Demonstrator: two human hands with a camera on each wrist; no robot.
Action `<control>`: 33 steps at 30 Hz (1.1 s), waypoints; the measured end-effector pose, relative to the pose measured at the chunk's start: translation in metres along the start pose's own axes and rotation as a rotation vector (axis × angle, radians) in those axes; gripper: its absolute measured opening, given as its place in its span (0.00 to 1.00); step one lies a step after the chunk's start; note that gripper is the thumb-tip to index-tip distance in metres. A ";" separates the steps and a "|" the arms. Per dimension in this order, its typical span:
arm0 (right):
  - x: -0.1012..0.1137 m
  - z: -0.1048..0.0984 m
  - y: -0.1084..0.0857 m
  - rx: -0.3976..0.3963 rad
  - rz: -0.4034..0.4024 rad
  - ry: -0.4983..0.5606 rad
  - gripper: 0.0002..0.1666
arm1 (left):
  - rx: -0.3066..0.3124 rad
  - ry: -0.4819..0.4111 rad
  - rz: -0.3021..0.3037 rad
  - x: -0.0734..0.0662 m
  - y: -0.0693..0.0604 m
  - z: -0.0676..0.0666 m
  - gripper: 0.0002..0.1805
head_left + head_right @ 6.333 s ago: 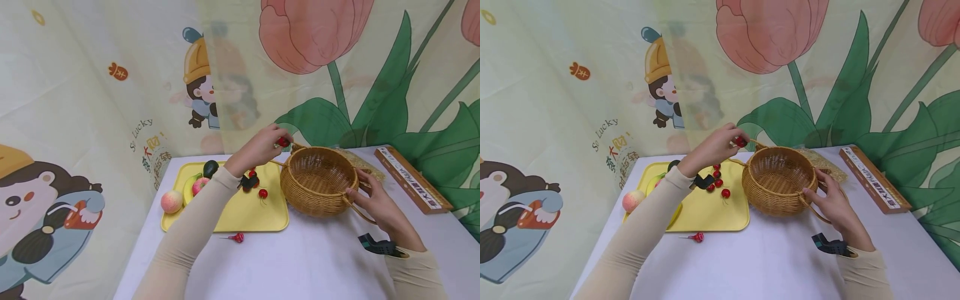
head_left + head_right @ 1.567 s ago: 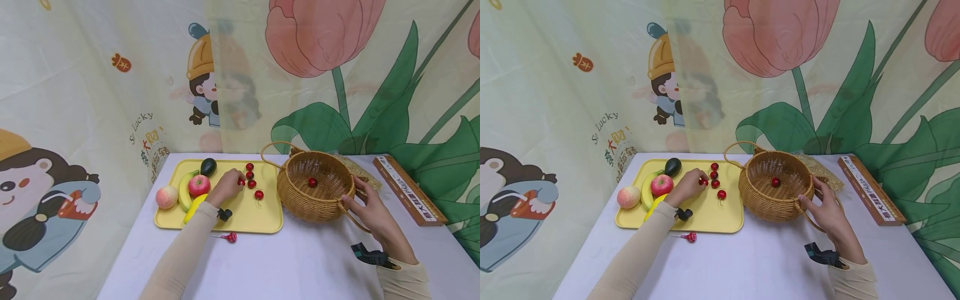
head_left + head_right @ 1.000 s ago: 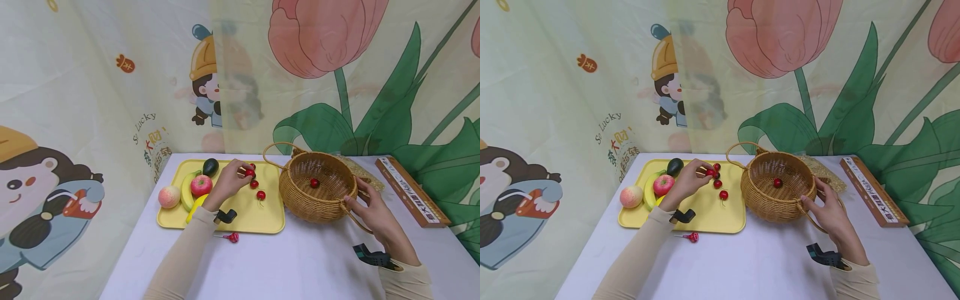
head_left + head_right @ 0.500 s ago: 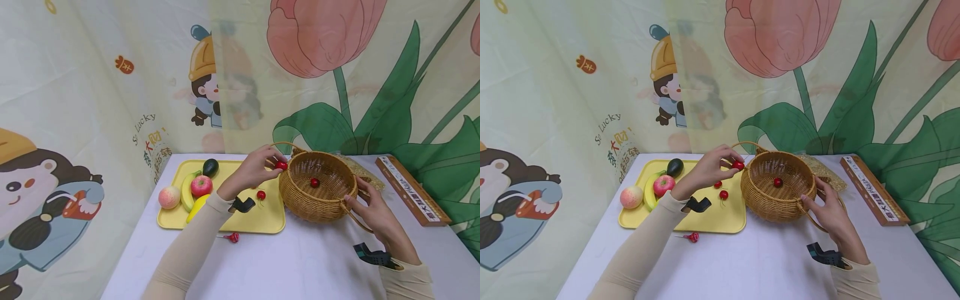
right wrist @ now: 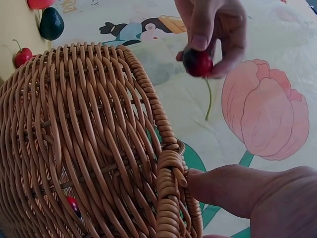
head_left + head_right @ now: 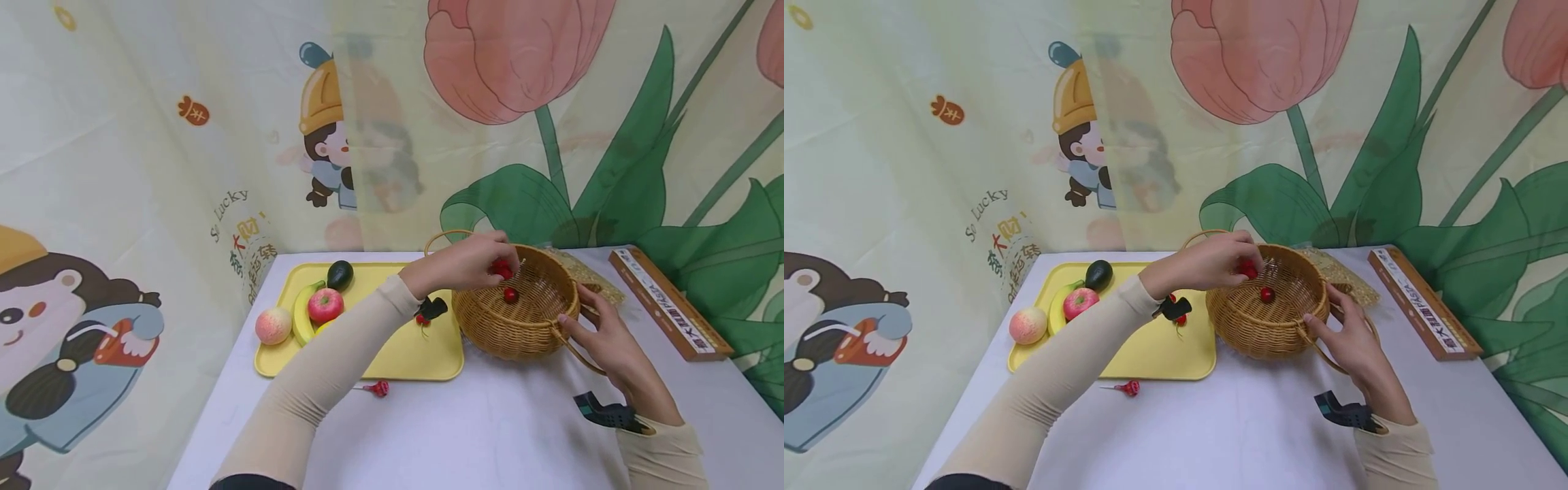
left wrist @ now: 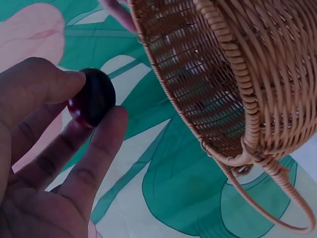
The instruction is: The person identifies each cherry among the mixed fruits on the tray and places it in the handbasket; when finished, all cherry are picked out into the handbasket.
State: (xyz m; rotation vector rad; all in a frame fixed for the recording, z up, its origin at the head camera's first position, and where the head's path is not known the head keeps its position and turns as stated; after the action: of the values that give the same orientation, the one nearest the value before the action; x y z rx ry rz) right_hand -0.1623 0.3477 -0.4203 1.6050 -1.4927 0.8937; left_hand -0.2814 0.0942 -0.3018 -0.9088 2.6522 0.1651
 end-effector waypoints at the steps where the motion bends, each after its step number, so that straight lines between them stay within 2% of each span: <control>1: 0.000 0.000 0.000 0.000 -0.001 0.000 0.55 | 0.025 0.024 0.012 -0.002 0.005 0.000 0.12; 3: -0.001 0.000 0.000 -0.004 0.001 0.001 0.55 | 0.074 0.066 0.024 -0.006 0.015 0.000 0.13; 6: -0.001 0.000 0.000 -0.008 0.006 -0.008 0.55 | 0.114 0.088 0.041 -0.011 0.029 -0.001 0.13; 10: 0.000 -0.001 -0.001 -0.013 0.012 -0.016 0.55 | 0.149 0.020 0.029 -0.016 0.050 -0.001 0.12; 15: 0.003 -0.001 -0.001 -0.005 0.005 0.003 0.56 | 0.248 -0.147 -0.076 -0.015 0.073 0.004 0.13; 20: 0.004 -0.001 -0.001 -0.004 -0.003 0.018 0.56 | 0.335 -0.210 -0.168 -0.014 0.091 0.014 0.12; 25: 0.003 -0.001 -0.001 -0.010 -0.011 0.022 0.55 | 0.473 -0.136 -0.230 -0.024 0.107 0.034 0.13; 29: 0.004 0.000 -0.002 -0.016 -0.012 0.021 0.55 | 0.598 -0.057 -0.255 -0.032 0.116 0.051 0.07; 33: 0.006 0.002 0.000 -0.015 -0.015 0.015 0.54 | 0.654 -0.010 -0.286 -0.030 0.121 0.057 0.07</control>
State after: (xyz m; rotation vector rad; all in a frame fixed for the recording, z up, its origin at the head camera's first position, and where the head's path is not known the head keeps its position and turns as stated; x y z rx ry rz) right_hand -0.1617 0.3433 -0.4157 1.5935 -1.4720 0.8821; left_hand -0.3174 0.2190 -0.3447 -1.0131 2.2791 -0.7152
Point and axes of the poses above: each hand's wrist, its own y-axis towards the middle knuckle, its own z-axis out of the palm, x = y × z, the point moved 1 cm from there along y, towards the middle knuckle, and after that the axes turned 14 degrees about -z, right-handed, at the moved point
